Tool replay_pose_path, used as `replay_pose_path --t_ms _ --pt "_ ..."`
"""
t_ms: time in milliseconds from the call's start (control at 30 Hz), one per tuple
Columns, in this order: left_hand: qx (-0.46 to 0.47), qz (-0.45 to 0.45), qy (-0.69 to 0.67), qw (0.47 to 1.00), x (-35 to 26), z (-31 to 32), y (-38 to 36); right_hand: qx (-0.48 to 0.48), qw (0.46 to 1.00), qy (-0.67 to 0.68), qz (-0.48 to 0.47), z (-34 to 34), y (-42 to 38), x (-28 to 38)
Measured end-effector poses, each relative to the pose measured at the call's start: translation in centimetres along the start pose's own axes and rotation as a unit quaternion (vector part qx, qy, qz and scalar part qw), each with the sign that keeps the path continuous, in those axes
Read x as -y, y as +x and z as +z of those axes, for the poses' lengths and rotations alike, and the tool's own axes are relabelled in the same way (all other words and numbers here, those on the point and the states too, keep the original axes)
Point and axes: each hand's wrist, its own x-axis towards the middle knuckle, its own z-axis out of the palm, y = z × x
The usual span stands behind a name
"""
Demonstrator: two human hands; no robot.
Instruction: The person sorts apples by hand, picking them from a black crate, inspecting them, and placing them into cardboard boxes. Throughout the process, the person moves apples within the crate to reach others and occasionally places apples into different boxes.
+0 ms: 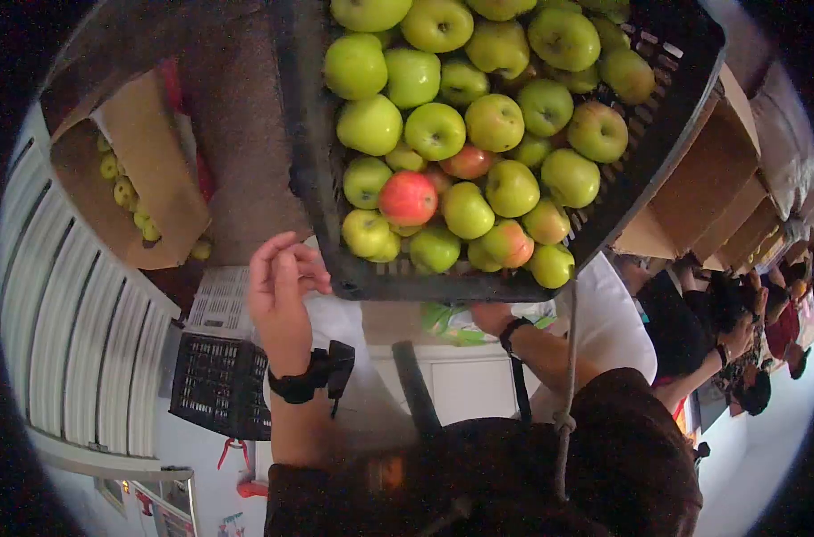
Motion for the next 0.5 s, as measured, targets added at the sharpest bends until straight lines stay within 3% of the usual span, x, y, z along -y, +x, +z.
replay_pose_path --t_ms 100,167,300,500 --pt "-0.006 0.026 -0.025 0.999 -0.9 -0.9 0.7 0.055 0.977 0.204 -0.022 -1.6 1.3 2.1" --pt "-0.006 0.057 -0.031 0.998 -1.9 -1.4 1.2 0.094 0.961 0.258 -0.027 -3.0 2.2 3.6" --pt "-0.003 0.115 -0.043 0.992 -4.4 -1.9 2.3 0.159 0.952 0.261 -0.031 -4.7 3.8 5.9" --pt "0.004 0.226 -0.085 0.971 -7.4 -2.6 4.6 0.186 0.97 0.153 -0.04 -8.5 2.9 6.3"
